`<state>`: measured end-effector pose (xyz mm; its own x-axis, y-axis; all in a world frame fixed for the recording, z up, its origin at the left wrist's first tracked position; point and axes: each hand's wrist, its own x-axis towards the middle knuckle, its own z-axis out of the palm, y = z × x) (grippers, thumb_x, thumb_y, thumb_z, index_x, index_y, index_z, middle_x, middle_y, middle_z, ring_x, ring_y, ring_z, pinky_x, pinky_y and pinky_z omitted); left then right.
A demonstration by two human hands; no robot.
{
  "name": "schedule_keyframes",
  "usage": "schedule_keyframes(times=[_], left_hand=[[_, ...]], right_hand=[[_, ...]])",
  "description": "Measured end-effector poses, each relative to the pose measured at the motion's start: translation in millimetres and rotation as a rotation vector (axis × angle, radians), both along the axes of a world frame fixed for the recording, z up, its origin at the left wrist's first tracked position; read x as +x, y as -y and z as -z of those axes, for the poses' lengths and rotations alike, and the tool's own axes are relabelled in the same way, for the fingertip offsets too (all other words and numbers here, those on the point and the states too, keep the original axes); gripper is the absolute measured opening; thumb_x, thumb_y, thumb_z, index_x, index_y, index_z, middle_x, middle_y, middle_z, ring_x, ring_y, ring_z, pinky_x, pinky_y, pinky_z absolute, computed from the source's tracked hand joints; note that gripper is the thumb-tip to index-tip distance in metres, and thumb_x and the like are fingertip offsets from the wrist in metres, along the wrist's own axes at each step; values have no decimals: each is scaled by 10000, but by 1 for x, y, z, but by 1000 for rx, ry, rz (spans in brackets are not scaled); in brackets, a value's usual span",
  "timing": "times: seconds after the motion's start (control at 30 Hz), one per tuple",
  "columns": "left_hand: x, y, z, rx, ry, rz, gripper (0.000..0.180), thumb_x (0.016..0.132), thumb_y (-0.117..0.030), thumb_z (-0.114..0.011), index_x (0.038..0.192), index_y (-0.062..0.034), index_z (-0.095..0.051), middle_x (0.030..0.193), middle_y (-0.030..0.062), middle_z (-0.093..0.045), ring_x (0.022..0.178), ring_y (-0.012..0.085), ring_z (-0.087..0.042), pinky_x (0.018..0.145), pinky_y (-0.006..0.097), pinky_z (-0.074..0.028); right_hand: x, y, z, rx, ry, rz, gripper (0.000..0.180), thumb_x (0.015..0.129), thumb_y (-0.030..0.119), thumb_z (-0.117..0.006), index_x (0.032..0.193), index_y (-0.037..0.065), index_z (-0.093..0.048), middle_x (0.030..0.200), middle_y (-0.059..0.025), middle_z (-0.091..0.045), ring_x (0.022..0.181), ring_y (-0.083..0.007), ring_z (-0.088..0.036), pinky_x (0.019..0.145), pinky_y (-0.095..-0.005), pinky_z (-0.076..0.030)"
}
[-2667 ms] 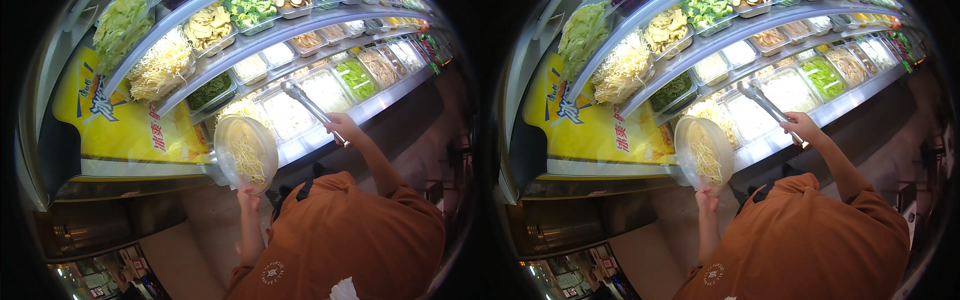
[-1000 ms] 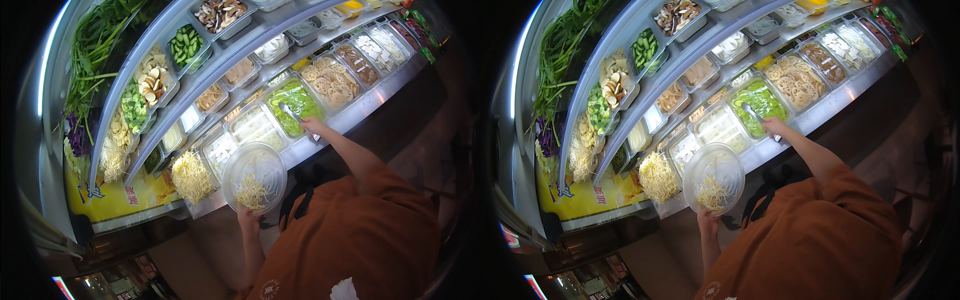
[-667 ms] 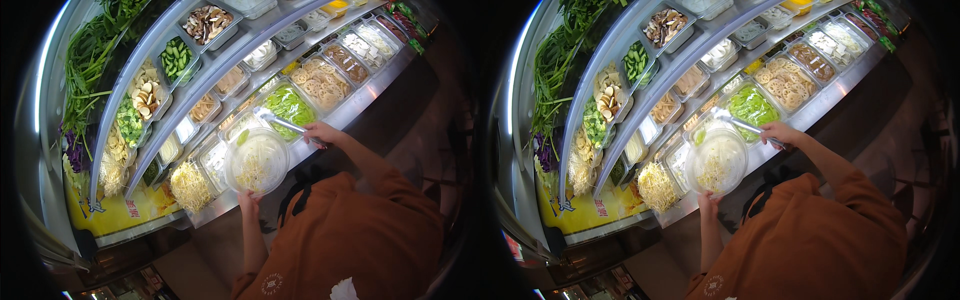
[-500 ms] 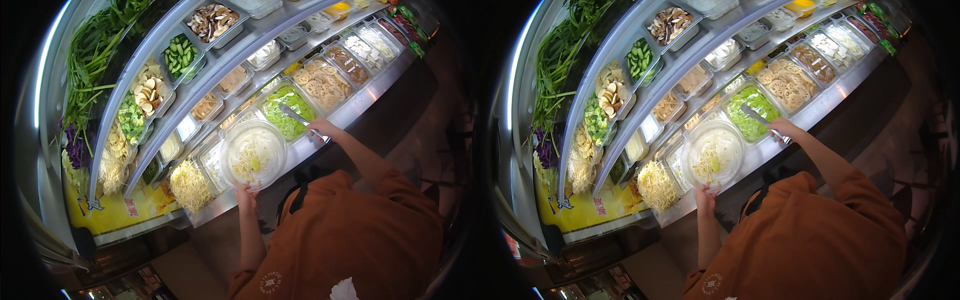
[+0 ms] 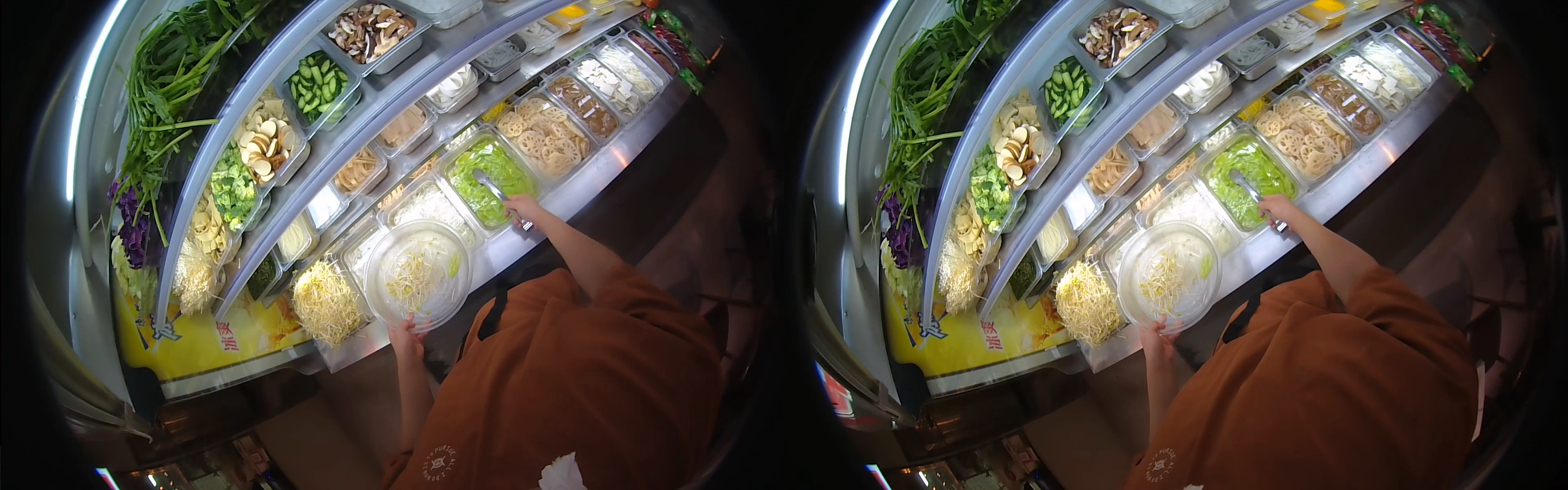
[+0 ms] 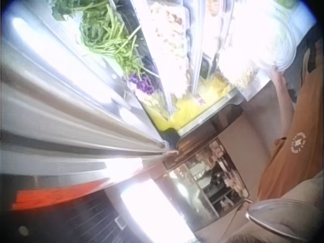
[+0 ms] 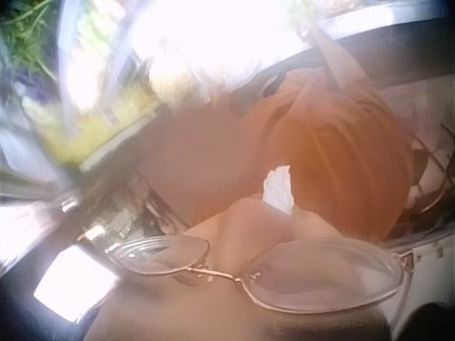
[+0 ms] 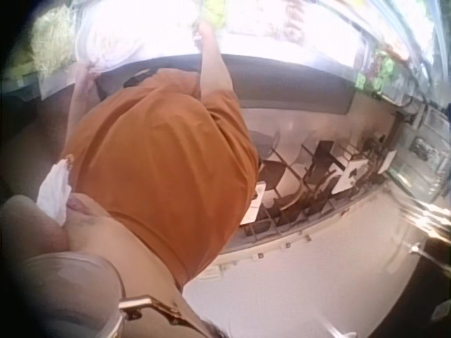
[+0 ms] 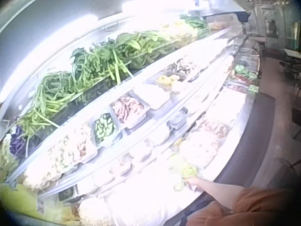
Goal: The person uses tongs to pick various vegetables from a refrigerated display case and places them into a clear plastic bowl. The person then carries the bowl to a scale, weighs it, and returns to the display to add more vegetables before moving to a sink area.
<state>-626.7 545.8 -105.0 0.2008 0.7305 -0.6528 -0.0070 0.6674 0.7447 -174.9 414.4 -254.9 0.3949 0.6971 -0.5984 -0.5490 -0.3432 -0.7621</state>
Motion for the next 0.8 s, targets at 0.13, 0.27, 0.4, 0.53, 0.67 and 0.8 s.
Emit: schedule_keyframes(times=[0.13,0.27,0.4,0.53,0.67,0.8], left_hand=[[9,-8,14,9,14,47,543,903,-23,-639,1376,-66,-376,1087,134,-522,800,445,-732,544,440,-635],[37,-16,23,37,21,120,578,828,25,-527,1374,-18,-341,1309,237,-535,897,458,-702,741,548,-674],[63,-21,24,-30,43,128,596,892,-16,-616,1417,-59,-336,1124,159,-495,853,430,-700,722,535,-674],[73,-12,18,-28,59,121,574,933,-35,-652,1421,-78,-352,1003,106,-480,831,407,-701,693,520,-676],[73,9,15,28,19,99,612,875,17,-611,1410,-62,-326,1095,145,-516,877,468,-706,679,520,-681],[72,35,19,-1,-18,66,654,865,17,-608,1453,-56,-332,1169,169,-542,866,445,-705,646,496,-681]], right_hand=[[-15,29,-67,49,82,-46,203,1020,201,-603,932,28,-665,737,-54,-653,429,-140,-544,390,-301,-427],[-31,75,-137,115,-1,-237,194,1029,186,-599,973,14,-668,750,-54,-671,435,-113,-555,384,-267,-432],[-25,98,-152,61,6,-256,222,1033,213,-607,1027,4,-681,716,-53,-661,437,-112,-559,387,-268,-446],[-2,100,-115,-91,124,-219,264,1024,240,-623,925,2,-678,722,-61,-673,441,-131,-574,388,-299,-459],[14,94,-67,-121,56,-105,285,1017,250,-637,893,-1,-691,706,-73,-666,435,-157,-571,390,-315,-460],[34,75,-26,-117,-71,22,338,1023,292,-644,856,0,-668,674,-79,-639,444,-163,-556,400,-324,-455]])
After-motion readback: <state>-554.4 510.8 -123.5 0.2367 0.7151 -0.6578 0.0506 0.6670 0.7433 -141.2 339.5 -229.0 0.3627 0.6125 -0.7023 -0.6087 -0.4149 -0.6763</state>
